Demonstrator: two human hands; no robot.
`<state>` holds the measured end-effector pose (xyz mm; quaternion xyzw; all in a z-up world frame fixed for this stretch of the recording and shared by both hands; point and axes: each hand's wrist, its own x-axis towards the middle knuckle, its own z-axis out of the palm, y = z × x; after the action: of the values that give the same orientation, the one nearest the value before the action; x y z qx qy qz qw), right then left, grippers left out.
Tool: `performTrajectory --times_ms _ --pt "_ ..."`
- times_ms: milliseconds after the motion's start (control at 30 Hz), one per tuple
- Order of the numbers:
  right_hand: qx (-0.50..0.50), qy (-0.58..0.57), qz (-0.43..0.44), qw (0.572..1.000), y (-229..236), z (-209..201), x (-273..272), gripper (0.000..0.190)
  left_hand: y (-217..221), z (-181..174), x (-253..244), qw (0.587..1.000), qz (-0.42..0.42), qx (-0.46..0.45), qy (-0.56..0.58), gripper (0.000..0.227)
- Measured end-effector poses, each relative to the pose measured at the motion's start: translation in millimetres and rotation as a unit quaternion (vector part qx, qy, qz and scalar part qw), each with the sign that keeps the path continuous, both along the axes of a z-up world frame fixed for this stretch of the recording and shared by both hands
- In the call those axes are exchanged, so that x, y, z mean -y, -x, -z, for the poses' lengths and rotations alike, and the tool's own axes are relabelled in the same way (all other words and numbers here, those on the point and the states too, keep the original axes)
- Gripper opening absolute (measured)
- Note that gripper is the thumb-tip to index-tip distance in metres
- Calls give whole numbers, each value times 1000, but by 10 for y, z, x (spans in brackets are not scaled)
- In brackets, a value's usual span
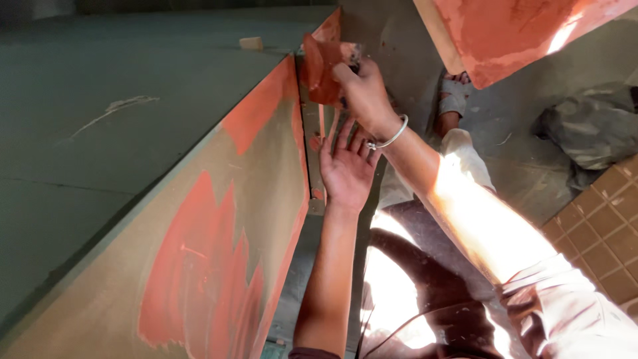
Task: The person applies reddish-brown putty to a green wooden furniture frame using a putty knife. They repeatedly scoop putty from a container and spread it along the edges and corners of the frame, smoothing the surface.
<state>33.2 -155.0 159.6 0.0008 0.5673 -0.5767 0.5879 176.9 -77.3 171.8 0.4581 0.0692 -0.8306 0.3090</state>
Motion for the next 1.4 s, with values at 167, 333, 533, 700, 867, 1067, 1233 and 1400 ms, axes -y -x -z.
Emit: performTrajectory --times_ms 167,333,533,700,867,1067,1233,1400 --pt "-8 20 -11 1000 -305 480 -67 18 -131 220 -118 995 -35 -94 25 53" --pt "-49 43 11 998 -398 396 179 21 -141 104 -76 1000 -2 3 -16 51" --pt "7 47 -17 999 -189 20 97 20 -102 1 -66 999 26 22 -16 56" --pt "-45 47 -9 998 -248 -179 -217 29 -204 83 -182 972 -52 -217 76 52" --pt "-332 48 -83 938 -729 -783 -242 22 -114 -137 -99 995 66 74 13 65" --pt "-246 124 -84 958 -596 -850 -612 32 -17 -251 -79 979 162 90 90 66" --pt "-34 -70 -23 997 -582 100 -175 20 -58 -290 2 997 70 9 21 67" --pt "52 -11 57 997 -458 -157 52 15 -77 -423 50 995 82 62 11 71"
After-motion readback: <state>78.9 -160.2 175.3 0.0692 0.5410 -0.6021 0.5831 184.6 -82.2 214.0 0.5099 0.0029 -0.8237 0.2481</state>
